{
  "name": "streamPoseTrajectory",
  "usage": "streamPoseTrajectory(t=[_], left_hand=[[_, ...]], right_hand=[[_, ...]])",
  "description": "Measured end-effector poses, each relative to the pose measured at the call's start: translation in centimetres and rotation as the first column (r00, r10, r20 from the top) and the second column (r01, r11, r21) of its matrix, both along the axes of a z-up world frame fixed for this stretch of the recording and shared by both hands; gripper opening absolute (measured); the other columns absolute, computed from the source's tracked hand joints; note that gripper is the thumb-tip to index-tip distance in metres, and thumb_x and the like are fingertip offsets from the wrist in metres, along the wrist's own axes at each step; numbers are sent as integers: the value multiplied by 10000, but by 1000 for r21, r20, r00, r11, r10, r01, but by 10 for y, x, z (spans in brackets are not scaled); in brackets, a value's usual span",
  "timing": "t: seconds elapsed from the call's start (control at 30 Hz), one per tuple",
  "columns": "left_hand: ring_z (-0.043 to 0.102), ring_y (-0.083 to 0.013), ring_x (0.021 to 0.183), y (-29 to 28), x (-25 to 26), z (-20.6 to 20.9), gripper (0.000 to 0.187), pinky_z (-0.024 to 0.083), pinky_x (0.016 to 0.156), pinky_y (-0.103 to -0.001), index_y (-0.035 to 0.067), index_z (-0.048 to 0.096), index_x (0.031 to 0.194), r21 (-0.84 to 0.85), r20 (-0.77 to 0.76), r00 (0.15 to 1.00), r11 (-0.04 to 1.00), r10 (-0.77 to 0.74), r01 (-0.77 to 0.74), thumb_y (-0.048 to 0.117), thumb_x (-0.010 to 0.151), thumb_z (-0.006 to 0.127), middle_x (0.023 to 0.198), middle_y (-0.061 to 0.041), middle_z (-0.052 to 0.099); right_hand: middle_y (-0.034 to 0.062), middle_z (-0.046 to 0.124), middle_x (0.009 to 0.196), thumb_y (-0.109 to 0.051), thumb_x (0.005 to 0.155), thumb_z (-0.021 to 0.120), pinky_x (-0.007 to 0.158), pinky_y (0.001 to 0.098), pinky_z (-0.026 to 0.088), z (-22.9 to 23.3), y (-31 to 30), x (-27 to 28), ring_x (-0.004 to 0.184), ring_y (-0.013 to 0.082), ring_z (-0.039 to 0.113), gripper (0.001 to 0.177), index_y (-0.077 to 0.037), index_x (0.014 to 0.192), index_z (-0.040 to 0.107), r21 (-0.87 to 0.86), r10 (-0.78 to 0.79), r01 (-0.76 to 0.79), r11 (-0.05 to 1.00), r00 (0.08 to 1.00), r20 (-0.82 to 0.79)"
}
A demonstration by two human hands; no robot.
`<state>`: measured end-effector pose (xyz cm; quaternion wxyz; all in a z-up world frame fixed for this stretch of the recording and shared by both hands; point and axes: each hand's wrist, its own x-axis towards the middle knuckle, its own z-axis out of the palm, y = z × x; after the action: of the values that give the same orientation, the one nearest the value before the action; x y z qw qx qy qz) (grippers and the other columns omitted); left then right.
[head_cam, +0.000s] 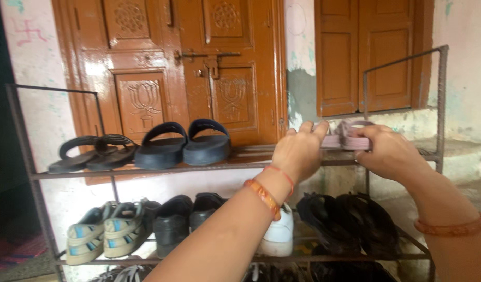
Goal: The person organizes a collection of shoes and sandals on a metal shoe rack. They pick up pairs from the floor and lower shelves, place them on the rack, and adjust their positions to align them neatly.
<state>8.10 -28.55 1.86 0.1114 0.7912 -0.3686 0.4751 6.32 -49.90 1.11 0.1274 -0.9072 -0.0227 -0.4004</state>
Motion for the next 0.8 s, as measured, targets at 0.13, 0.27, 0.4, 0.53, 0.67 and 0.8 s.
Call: streamPoseTrajectory(t=[0.13,0.27,0.4,0.53,0.67,0.8], left_hand=[[731,-381,937,-14,21,-1,400,605,793,-457,82,654,1222,24,-10,998,997,69,-69,-22,845,571,1169,-191,686],[724,-394,910,7,15,-10,415,611,725,-444,58,646,1264,-99,260,958,990,119,-96,25,853,592,1131,-212,690],[694,-431,1016,46,-1,-21,316,598,786,-449,84,648,1203,-116,220,939,963,263,-243,84,889,609,1144,-168,692],[621,-456,1118,77,-18,-36,422,532,892,-510,100,598,1310,-128,39,982,976,183,-177,251,920,654,1294,-208,609],[549,-479,1223,89,-27,-49,675,449,1005,-553,64,471,1455,-184,18,999,983,28,-25,388,909,700,1450,-278,473],[522,-481,1269,86,-32,-58,744,419,1035,-560,36,430,1494,-218,202,979,976,34,11,323,873,720,1478,-285,451]], right_hand=[[117,710,1271,-207,819,733,940,415,564,-10,3,5,1018,315,724,469,-161,1285,704,26,61,-62,998,997,44],[156,709,1231,-185,805,733,921,446,546,-19,28,-1,1019,354,701,411,-101,1208,723,-86,274,-260,962,897,348],[153,709,1208,-174,799,726,951,445,537,-24,68,2,1095,366,676,385,-100,1177,722,-154,436,-410,899,801,411],[172,678,1260,-236,807,754,951,462,519,-29,94,-1,1124,366,658,425,-104,1206,697,-159,420,-388,908,837,351],[170,638,1374,-354,886,763,984,493,507,-33,105,-7,1172,355,649,487,-79,1276,665,-159,404,-371,915,853,330],[241,542,1459,-294,872,808,1013,465,503,-40,97,-27,1288,398,575,608,9,1356,597,-240,517,-459,855,730,447]])
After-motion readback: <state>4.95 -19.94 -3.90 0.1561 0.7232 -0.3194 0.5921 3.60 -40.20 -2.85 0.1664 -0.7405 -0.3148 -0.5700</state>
